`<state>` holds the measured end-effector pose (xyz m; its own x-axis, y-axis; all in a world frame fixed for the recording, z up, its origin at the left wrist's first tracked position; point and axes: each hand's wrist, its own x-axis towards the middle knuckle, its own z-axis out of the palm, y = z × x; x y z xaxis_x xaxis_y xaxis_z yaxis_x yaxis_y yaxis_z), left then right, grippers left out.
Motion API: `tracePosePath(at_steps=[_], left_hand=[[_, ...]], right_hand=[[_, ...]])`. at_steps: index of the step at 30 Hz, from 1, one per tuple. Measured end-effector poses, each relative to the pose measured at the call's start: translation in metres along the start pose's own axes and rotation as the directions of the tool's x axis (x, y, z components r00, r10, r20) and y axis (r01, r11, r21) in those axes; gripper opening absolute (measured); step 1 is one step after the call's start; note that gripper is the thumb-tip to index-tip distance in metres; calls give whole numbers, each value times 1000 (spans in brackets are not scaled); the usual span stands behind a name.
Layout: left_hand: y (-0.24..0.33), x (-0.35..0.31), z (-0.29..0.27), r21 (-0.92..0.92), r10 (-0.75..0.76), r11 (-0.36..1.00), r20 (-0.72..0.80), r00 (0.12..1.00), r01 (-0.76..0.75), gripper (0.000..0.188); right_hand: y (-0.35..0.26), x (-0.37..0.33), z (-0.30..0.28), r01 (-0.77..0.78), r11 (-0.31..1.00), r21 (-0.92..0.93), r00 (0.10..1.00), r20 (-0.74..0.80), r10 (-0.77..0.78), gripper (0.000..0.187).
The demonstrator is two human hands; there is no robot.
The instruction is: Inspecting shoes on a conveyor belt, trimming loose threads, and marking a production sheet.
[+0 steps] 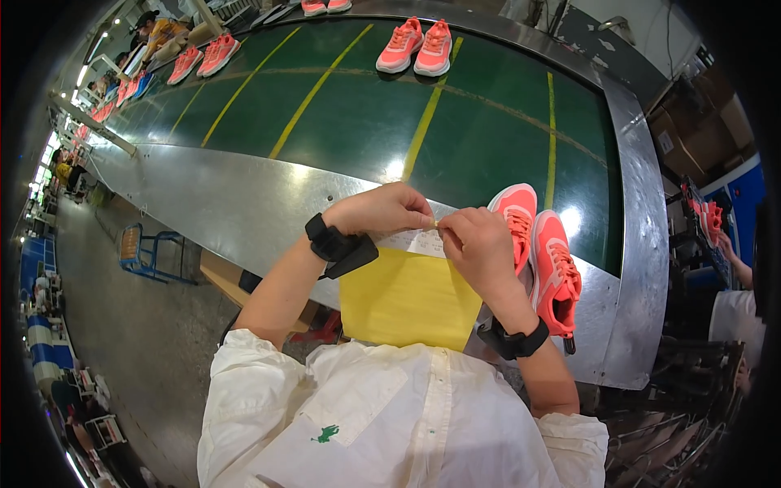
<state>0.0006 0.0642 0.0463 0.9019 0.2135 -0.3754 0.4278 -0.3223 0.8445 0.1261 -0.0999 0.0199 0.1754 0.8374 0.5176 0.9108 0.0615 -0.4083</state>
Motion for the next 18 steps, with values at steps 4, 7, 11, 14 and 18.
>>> tracePosePath(at_steps=[4, 7, 11, 14, 18], left_hand=[[-15, 5, 8, -27, -8, 1000, -29, 1000, 7, 20], [-33, 13, 15, 60, 1, 998, -93, 996, 4, 20], [-64, 22, 28, 114, -61, 989, -269, 961, 94, 19], [-118, 36, 46, 278, 162, 960, -456, 875, -32, 17], [-115, 47, 61, 428, 271, 904, -573, 773, 1, 12]], right_hand=[[3, -7, 4, -112, 979, 171, 991, -57, 124, 8], [11, -15, 2, -428, 731, 532, 871, 27, 491, 3], [25, -33, -23, -428, 198, 882, 702, 186, 688, 5], [20, -55, -51, -421, -64, 905, 603, 331, 726, 3], [25, -86, -61, -557, 22, 830, 538, 341, 771, 7]])
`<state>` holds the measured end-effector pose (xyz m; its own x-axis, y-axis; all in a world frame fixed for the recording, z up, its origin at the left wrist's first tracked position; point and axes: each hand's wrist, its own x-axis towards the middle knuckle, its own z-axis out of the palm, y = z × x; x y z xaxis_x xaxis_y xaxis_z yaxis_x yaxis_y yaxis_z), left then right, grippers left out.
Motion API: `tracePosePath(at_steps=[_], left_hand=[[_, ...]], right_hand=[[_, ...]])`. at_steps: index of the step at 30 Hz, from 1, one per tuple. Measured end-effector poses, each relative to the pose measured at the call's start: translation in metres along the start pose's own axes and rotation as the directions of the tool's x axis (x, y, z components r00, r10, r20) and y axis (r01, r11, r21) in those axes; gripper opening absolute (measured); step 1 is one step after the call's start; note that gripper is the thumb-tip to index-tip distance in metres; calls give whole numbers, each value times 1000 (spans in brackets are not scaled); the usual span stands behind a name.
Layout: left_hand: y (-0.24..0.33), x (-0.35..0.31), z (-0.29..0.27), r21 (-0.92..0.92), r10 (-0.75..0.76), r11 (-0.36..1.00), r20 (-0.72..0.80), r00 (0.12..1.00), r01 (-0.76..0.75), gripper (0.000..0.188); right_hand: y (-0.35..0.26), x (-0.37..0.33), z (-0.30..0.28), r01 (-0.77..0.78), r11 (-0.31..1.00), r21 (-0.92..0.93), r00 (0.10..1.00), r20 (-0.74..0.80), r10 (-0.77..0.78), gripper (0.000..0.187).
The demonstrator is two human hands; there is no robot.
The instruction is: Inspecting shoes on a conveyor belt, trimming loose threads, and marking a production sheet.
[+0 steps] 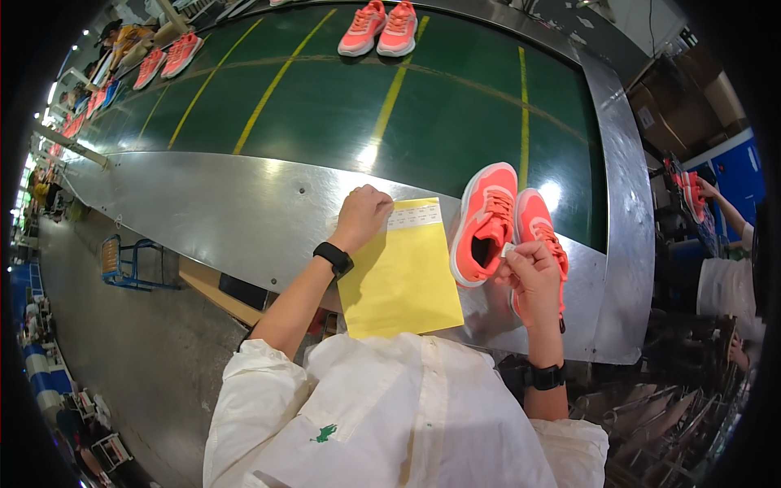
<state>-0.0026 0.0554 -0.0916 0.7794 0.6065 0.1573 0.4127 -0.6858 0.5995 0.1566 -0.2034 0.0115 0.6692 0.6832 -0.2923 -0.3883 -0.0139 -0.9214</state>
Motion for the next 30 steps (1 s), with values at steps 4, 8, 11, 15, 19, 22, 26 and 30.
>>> tracePosePath(at_steps=[4, 8, 11, 15, 19, 22, 26, 30], left_hand=[[-1, -5, -2, 97, 113, 989, -24, 993, -110, 19], [54, 11, -38, 72, 218, 973, 39, 975, -220, 28], [109, 24, -24, -295, 408, 883, 97, 908, -365, 38], [137, 37, 21, -203, 672, 717, -53, 738, -667, 47], [152, 54, 19, -157, 474, 880, 233, 849, -448, 60], [152, 51, 25, -189, 393, 916, 237, 888, -355, 65], [159, 48, 35, -241, 381, 909, 150, 912, -340, 65], [159, 31, 26, -427, 159, 903, 213, 964, -54, 64]], right_hand=[[6, -7, 2, 74, 970, -232, 994, -61, -91, 15], [10, -7, 10, -29, 870, -492, 993, -111, -29, 13], [25, 0, 10, 83, 778, -623, 981, -86, -173, 11], [24, 5, 12, 115, 662, -741, 978, -34, -207, 11], [12, 11, -2, 137, 453, -881, 986, 80, -144, 10], [-4, 15, -7, 127, 269, -955, 987, 93, -134, 9], [20, 36, 0, 209, -106, -972, 962, 224, -158, 13], [30, 45, -5, 160, -128, -979, 978, 175, -113, 14]])
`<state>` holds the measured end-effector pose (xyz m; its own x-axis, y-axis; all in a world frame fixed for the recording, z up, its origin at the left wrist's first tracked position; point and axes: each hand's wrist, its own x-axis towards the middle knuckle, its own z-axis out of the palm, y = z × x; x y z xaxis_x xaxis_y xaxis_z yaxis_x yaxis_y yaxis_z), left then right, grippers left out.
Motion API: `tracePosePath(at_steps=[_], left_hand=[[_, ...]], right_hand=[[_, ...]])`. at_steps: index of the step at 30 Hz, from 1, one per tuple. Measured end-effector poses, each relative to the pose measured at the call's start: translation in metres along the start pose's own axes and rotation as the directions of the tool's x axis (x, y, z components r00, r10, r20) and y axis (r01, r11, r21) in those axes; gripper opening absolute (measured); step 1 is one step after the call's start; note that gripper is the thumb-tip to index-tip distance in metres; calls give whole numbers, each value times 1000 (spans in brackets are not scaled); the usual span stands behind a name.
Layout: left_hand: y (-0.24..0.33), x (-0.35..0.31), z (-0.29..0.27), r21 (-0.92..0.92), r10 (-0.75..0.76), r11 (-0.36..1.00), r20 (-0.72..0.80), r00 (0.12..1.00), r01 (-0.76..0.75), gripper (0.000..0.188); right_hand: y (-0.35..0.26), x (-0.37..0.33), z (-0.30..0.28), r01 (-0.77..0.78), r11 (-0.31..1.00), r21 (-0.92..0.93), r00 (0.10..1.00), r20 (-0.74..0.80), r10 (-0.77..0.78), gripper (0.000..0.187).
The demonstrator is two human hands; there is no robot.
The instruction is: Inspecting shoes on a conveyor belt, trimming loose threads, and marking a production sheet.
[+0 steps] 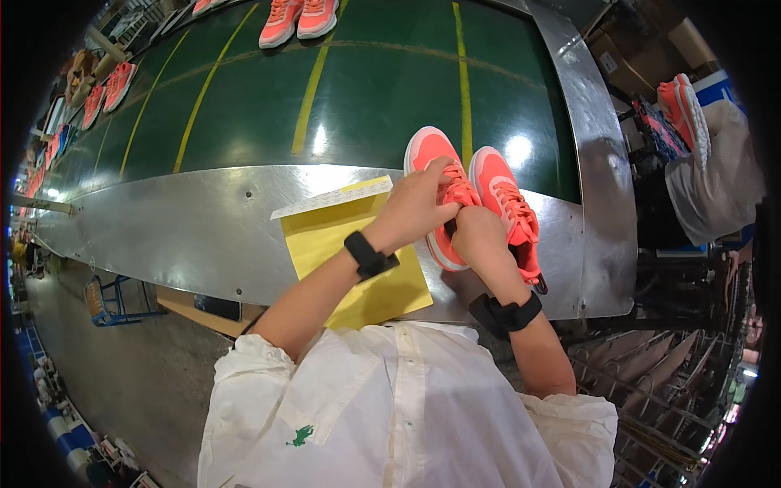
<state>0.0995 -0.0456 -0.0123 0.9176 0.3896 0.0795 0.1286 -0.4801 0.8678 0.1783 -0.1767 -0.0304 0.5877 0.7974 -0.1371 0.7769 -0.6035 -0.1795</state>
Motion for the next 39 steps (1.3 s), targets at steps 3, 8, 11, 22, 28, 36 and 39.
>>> tracePosePath(at_steps=[3, 8, 11, 22, 28, 36, 39], left_hand=[[-7, -20, 10, -45, -54, 997, 18, 998, 55, 72], [-21, -26, 37, -29, -171, 985, -165, 971, 169, 83], [-33, -27, 38, -260, -250, 935, -5, 968, 240, 83], [-40, -41, 30, -560, -240, 796, 57, 969, 231, 79], [-33, -40, 24, -549, -302, 774, 120, 946, 317, 78], [-30, -41, 29, -416, -256, 877, 24, 966, 243, 78], [-33, -39, 33, -358, -251, 901, 29, 968, 245, 79]], right_hand=[[8, 3, 4, 25, 999, 23, 999, 31, -25, 15], [-4, 5, 0, 1, 998, -56, 999, 48, 2, 16], [3, 8, -6, -63, 998, -24, 992, 104, 65, 17], [0, 14, -4, -128, 992, -4, 967, 221, 126, 16], [-11, 13, -12, -128, 990, -50, 968, 212, 136, 20], [-16, 9, -2, -46, 982, -183, 988, 135, 72, 22], [-10, 9, -3, -41, 988, -151, 990, 124, 60, 22]])
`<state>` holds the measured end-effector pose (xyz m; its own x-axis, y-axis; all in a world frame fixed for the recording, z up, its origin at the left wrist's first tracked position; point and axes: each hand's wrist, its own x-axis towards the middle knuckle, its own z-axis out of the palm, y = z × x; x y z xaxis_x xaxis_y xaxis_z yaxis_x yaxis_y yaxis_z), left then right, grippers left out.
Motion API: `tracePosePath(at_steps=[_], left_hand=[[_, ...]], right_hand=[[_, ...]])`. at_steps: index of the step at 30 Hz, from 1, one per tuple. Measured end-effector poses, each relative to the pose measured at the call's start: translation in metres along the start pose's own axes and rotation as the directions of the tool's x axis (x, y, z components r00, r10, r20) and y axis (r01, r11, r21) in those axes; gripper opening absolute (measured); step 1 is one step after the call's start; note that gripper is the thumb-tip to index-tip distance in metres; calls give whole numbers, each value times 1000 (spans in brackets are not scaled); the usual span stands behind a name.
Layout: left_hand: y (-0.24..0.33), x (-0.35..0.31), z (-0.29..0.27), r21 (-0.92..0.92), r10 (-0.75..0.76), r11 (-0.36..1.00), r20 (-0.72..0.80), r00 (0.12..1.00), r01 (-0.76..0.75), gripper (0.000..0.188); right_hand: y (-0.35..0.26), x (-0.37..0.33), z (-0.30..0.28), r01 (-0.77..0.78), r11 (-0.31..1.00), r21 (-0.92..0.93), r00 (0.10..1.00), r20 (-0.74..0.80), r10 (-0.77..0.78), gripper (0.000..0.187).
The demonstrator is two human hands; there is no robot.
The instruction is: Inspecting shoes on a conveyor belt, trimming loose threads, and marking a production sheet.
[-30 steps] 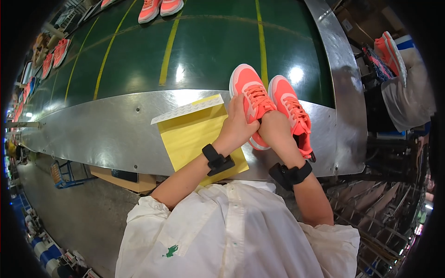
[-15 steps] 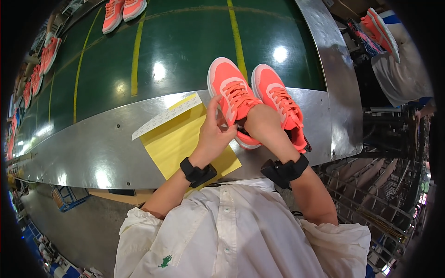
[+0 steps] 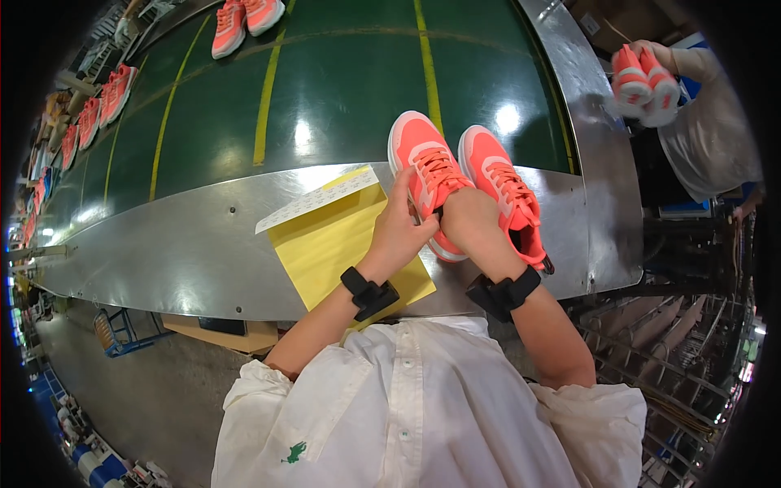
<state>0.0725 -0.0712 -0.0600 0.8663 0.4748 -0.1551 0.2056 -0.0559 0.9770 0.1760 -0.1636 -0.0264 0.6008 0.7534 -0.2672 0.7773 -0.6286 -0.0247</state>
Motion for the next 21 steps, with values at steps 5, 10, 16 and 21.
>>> tracePosePath(at_steps=[5, 10, 16, 21], left_hand=[[-18, 13, -5, 114, 114, 987, -7, 993, -112, 81], [16, -16, -23, 213, 143, 964, 89, 986, -159, 68], [9, -38, -95, 839, 559, 481, -72, 826, -253, 46], [-40, -60, -120, 895, 350, 418, 1, 937, -157, 45]], right_hand=[[33, -22, -33, 170, 791, 588, 985, -137, -110, 17], [78, -87, -67, 127, 893, 432, 969, -245, -19, 30], [54, -101, -52, 123, 987, 99, 990, -86, -115, 71], [44, -94, -29, 112, 993, 36, 993, 40, -113, 82]])
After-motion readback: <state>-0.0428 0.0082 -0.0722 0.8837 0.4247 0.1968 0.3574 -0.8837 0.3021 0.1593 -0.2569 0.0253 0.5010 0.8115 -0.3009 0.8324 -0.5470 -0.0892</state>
